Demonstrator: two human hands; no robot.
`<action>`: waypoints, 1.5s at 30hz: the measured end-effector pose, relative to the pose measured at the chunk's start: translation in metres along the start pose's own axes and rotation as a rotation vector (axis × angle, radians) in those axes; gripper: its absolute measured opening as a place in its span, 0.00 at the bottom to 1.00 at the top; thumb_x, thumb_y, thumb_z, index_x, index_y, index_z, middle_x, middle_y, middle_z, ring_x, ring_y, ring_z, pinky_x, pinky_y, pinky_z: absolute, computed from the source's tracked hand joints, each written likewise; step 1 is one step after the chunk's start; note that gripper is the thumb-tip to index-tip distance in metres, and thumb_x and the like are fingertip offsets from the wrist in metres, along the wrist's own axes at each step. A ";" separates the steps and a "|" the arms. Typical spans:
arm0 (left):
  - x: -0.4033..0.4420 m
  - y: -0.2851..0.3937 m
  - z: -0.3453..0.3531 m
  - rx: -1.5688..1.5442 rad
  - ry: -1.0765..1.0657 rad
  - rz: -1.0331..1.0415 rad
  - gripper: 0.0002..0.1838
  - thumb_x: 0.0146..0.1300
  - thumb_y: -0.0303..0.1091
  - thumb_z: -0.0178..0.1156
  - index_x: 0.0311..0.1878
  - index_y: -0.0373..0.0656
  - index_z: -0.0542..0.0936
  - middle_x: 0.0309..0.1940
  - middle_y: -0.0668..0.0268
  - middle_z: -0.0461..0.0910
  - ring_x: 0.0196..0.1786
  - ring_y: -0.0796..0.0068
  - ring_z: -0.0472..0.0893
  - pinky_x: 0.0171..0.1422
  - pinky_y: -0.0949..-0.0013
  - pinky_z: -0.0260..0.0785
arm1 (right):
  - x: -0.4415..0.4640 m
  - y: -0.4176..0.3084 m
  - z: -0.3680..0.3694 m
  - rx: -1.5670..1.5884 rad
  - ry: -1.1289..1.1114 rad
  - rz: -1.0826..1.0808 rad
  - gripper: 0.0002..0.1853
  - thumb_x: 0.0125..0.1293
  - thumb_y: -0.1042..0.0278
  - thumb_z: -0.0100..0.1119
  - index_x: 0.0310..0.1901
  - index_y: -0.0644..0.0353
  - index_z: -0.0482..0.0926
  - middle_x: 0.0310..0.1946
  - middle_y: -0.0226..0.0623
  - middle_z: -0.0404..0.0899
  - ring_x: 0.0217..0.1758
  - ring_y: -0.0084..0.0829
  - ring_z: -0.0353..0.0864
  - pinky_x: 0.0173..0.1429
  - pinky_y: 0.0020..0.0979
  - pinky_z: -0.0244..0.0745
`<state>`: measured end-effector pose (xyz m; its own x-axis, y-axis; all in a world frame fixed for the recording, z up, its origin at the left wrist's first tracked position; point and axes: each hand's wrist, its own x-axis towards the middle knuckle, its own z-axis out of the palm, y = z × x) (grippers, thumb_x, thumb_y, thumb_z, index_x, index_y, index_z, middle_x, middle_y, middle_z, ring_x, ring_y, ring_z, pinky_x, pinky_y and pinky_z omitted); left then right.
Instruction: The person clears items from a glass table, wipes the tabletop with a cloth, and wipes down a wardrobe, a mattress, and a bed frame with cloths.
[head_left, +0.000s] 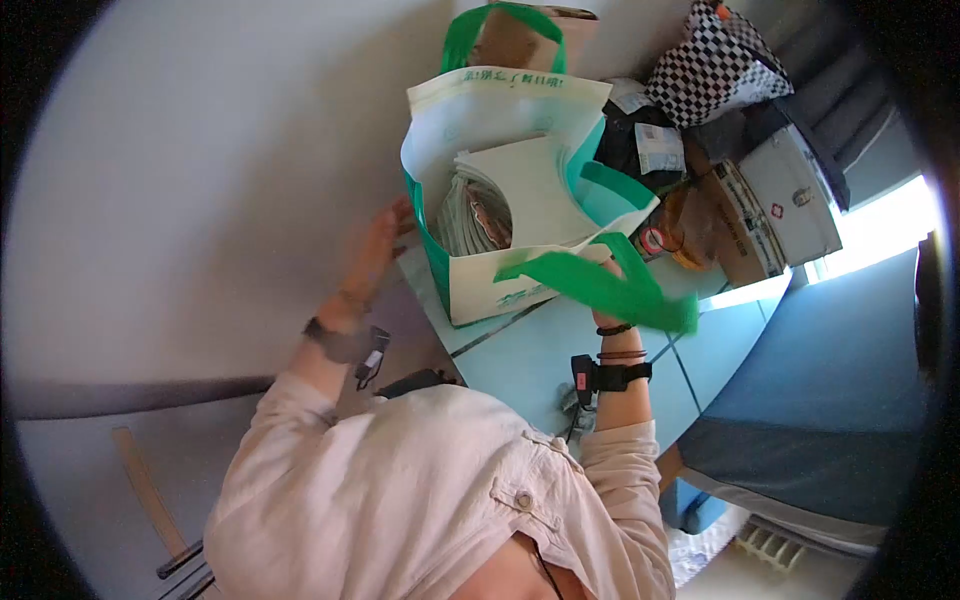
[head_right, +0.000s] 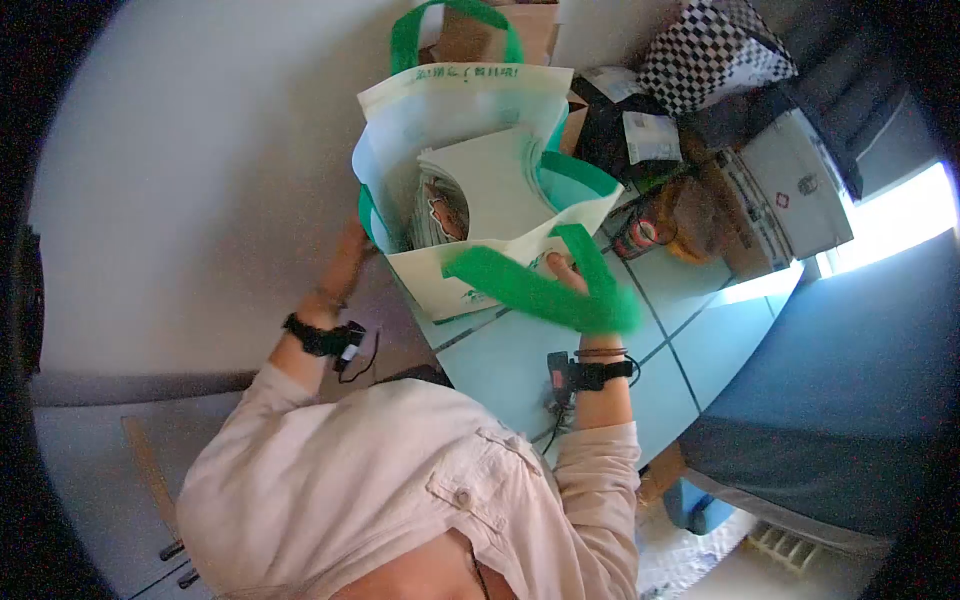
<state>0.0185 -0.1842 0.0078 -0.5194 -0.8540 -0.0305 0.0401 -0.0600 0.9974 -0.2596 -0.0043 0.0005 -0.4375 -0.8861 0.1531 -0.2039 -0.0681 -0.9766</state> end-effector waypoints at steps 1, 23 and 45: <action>0.009 -0.045 0.008 -0.026 0.008 -0.011 0.31 0.61 0.55 0.45 0.59 0.41 0.60 0.48 0.61 0.71 0.46 0.71 0.73 0.47 0.70 0.66 | 0.000 0.010 -0.002 0.115 0.036 0.110 0.16 0.55 0.61 0.59 0.42 0.60 0.73 0.34 0.29 0.74 0.36 0.23 0.70 0.42 0.27 0.67; -0.067 -0.114 -0.076 -0.197 0.045 -0.239 0.26 0.60 0.55 0.44 0.50 0.42 0.69 0.40 0.64 0.73 0.39 0.72 0.74 0.39 0.71 0.67 | 0.029 -0.052 0.120 -0.108 -0.134 -0.196 0.12 0.64 0.67 0.43 0.45 0.63 0.71 0.40 0.40 0.74 0.53 0.31 0.67 0.69 0.39 0.38; -0.053 -0.088 -0.102 0.526 -0.048 -0.265 0.15 0.58 0.35 0.51 0.46 0.36 0.70 0.44 0.59 0.71 0.44 0.64 0.71 0.49 0.67 0.64 | 0.057 -0.028 0.097 0.087 -0.188 0.076 0.22 0.64 0.59 0.45 0.54 0.66 0.64 0.49 0.42 0.70 0.52 0.33 0.70 0.54 0.30 0.64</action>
<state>0.1300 -0.1862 -0.0853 -0.4926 -0.8197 -0.2923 -0.5184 0.0066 0.8551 -0.1934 -0.0972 0.0219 -0.2761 -0.9595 0.0556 -0.0966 -0.0299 -0.9949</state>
